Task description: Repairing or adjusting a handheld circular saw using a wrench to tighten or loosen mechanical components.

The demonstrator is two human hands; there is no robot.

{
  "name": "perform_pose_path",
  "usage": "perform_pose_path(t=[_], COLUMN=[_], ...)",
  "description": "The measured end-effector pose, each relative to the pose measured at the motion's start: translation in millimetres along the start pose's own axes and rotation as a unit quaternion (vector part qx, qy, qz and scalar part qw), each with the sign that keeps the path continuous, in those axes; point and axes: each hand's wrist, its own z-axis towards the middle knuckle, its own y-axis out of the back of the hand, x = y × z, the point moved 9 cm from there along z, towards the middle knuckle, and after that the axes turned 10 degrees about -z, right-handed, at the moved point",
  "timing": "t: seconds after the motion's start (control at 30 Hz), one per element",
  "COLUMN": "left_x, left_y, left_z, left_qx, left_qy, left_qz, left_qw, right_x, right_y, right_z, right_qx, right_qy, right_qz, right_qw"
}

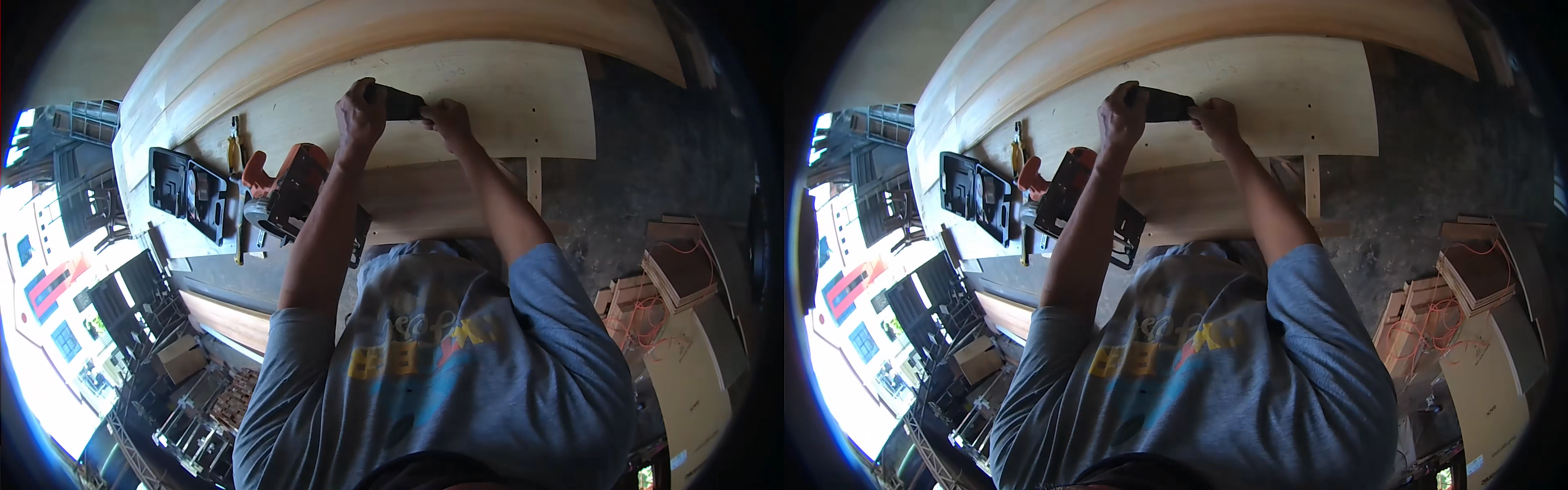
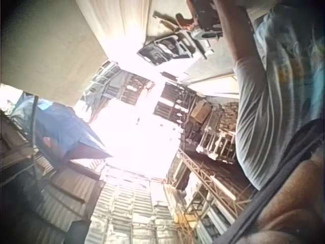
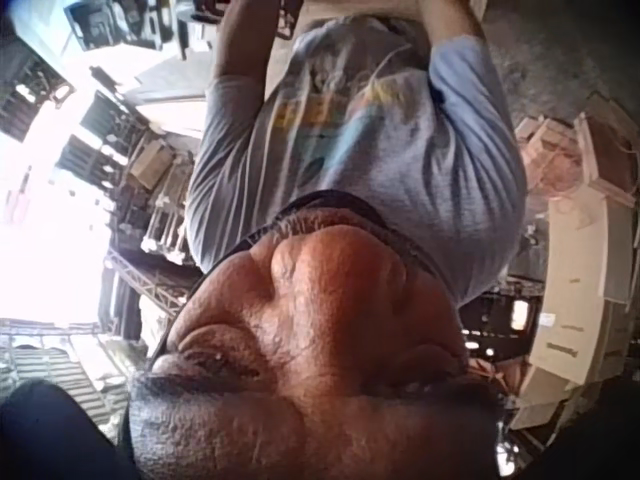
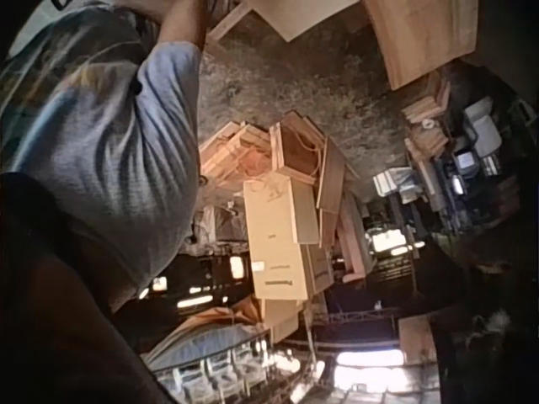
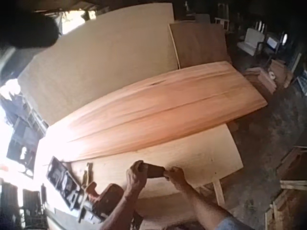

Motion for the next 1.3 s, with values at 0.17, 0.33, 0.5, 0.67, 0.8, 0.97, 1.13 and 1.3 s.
perform_pose_path(t=[0.17, 0.33, 0.5, 0.67, 0.8, 0.97, 1.13, 1.3], left_x=[-16.4, -13.7, 11.9, 2.6, 4.7, 25.7, 40.3, 45.4], left_y=[-11.7, -12.2, -44.3, -54.7, -83.1, -73.9, -68.7, -65.2], left_z=[9.5, 23.2, 4.9, -11.3, -6.0, -16.3, -67.1, -104.5], left_qx=[0.015, 0.02, 0.178, 0.054, 0.181, 0.167, 0.156, 0.238], left_qy=[-0.031, 0.039, 0.165, 0.059, 0.095, 0.096, 0.174, 0.22], left_qz=[0.018, 0.056, 0.043, 0.0, -0.002, -0.044, -0.119, -0.08], left_qw=[0.999, 0.997, 0.969, 0.997, 0.979, 0.98, 0.965, 0.943], right_x=[1.0, -11.4, -12.8, 2.5, 1.2, 115.7, 125.4, 134.7], right_y=[0.8, 0.6, 4.1, 3.5, 15.0, 83.0, 79.7, 66.1], right_z=[0.8, 4.4, 8.9, 14.0, 24.7, 2.9, 42.1, 39.9], right_qx=[-0.014, -0.002, -0.029, -0.02, 0.044, -0.213, -0.025, 0.0], right_qy=[-0.012, -0.019, -0.001, 0.016, 0.001, 0.315, 0.273, 0.251], right_qz=[-0.044, 0.015, -0.115, -0.245, -0.367, -0.389, -0.44, -0.476], right_qw=[0.999, 1.0, 0.993, 0.969, 0.929, 0.839, 0.855, 0.843])
